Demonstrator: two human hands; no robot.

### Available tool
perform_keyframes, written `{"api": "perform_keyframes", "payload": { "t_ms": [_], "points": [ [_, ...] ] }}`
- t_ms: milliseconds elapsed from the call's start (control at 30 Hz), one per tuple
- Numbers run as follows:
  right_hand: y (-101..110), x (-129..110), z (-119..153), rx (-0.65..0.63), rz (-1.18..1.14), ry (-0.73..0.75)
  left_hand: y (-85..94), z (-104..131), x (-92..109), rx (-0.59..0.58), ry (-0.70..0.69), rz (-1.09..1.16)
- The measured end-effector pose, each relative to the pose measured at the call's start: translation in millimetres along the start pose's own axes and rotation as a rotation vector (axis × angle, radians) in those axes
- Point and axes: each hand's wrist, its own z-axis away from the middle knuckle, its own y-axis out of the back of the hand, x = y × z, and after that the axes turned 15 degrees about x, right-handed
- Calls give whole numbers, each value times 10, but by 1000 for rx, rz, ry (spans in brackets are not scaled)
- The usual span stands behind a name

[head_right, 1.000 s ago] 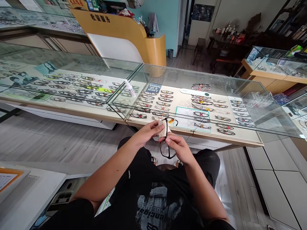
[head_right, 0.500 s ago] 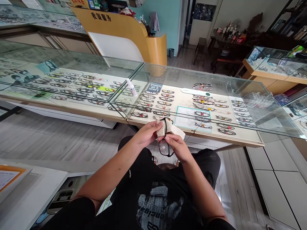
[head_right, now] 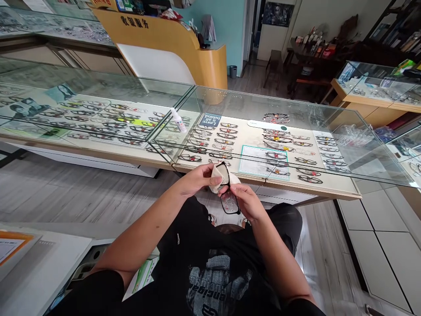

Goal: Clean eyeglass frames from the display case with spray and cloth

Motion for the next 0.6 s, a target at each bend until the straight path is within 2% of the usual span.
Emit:
{"api": "perform_keyframes", "payload": {
  "t_ms": [100,267,400,600],
  "points": [
    [-3,-16,3,-15,26,22,10,24,32,24,-14,-30],
    [-16,-24,-6,-23,25,35,-19,58,27,-51,-15,4],
    [-41,-21,-10,16,8,30,-90,82,0,-28,-33,63],
    [-64,-11,-4,49,-25,40,-178,136,39,-114,27,146]
  ]
}}
